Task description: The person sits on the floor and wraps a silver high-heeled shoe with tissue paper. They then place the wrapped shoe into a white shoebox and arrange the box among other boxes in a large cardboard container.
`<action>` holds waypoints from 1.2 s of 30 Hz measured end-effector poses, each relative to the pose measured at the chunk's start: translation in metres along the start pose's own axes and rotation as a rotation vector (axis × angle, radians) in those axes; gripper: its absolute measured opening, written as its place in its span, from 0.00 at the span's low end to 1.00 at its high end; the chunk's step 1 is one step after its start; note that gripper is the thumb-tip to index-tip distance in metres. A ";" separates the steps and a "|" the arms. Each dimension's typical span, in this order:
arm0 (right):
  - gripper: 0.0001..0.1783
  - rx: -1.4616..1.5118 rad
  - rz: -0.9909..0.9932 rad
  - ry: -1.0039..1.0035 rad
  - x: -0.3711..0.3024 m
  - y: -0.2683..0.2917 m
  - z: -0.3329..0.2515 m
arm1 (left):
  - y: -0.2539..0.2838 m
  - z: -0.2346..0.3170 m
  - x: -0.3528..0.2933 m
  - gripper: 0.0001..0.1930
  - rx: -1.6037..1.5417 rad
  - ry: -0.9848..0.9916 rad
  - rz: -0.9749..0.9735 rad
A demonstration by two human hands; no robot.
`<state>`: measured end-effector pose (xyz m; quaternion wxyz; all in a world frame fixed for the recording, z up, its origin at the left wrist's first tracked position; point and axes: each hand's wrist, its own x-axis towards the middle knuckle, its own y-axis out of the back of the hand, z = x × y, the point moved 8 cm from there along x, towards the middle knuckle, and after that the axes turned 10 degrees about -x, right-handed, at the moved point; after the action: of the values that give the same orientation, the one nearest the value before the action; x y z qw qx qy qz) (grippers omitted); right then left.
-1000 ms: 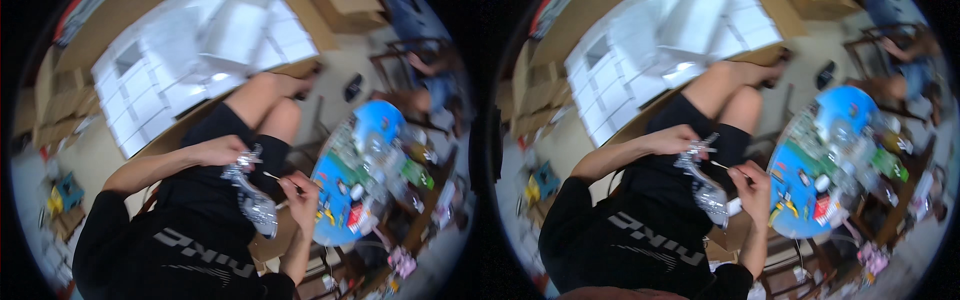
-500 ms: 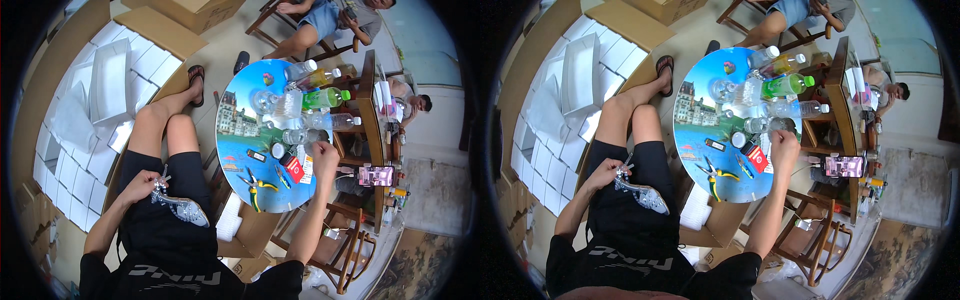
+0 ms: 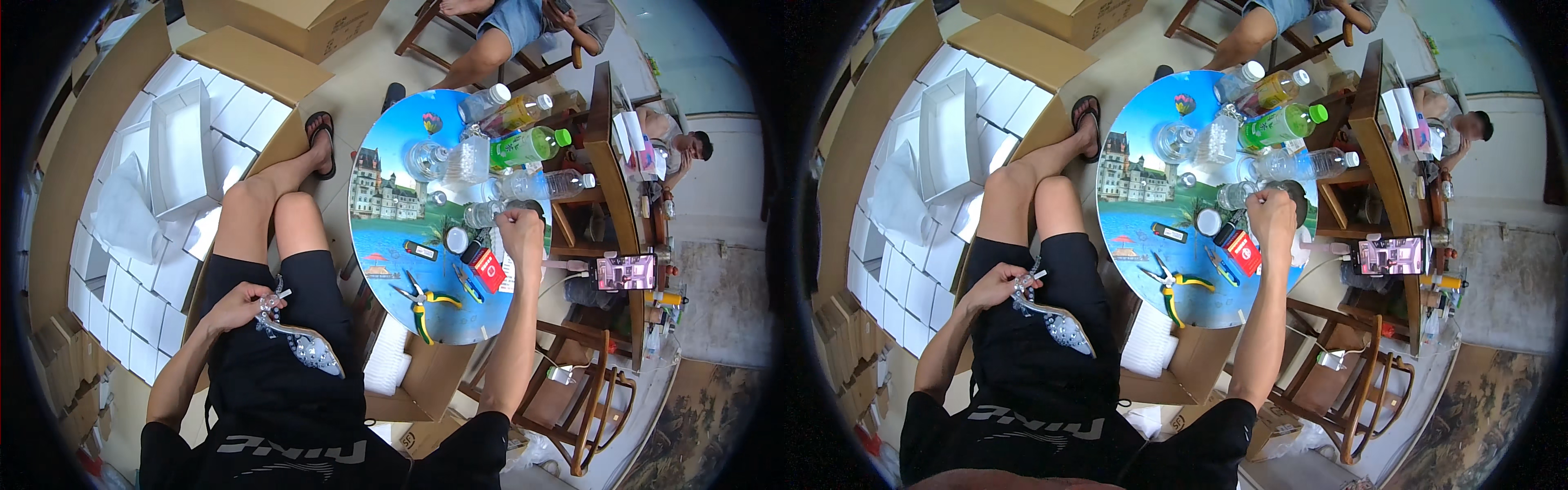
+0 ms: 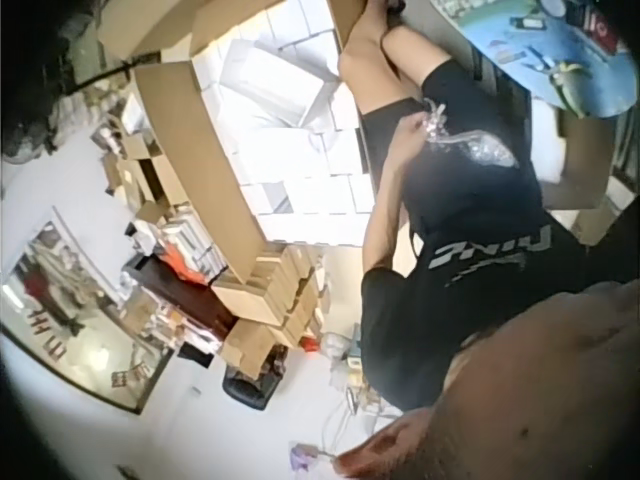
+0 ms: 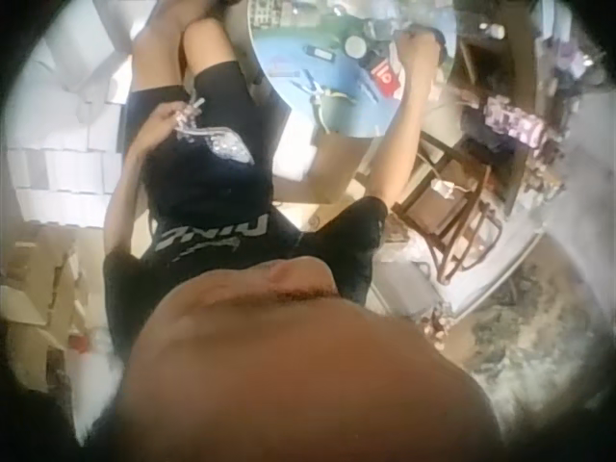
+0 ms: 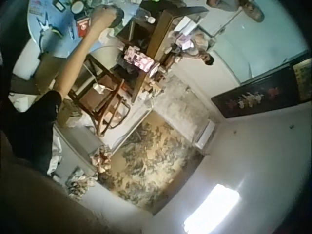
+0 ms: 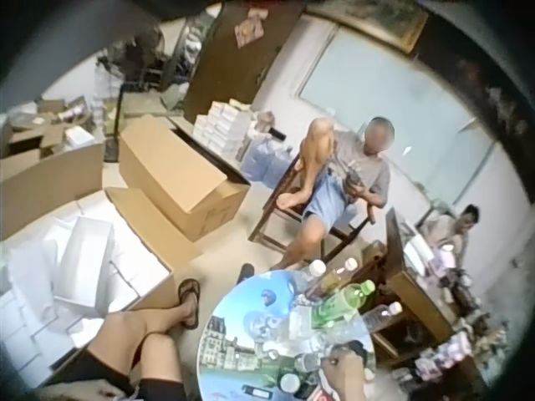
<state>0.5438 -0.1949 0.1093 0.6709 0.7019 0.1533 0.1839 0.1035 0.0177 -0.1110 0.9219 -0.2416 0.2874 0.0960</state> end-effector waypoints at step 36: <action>0.09 0.929 -0.849 0.305 -0.241 -0.173 -0.228 | 0.005 -0.020 0.031 0.13 -0.103 -0.083 -0.076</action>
<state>0.2303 -0.0952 -0.0686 0.2822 0.7633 0.5749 -0.0851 0.1179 0.0134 -0.1453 0.9223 -0.2951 0.2344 0.0854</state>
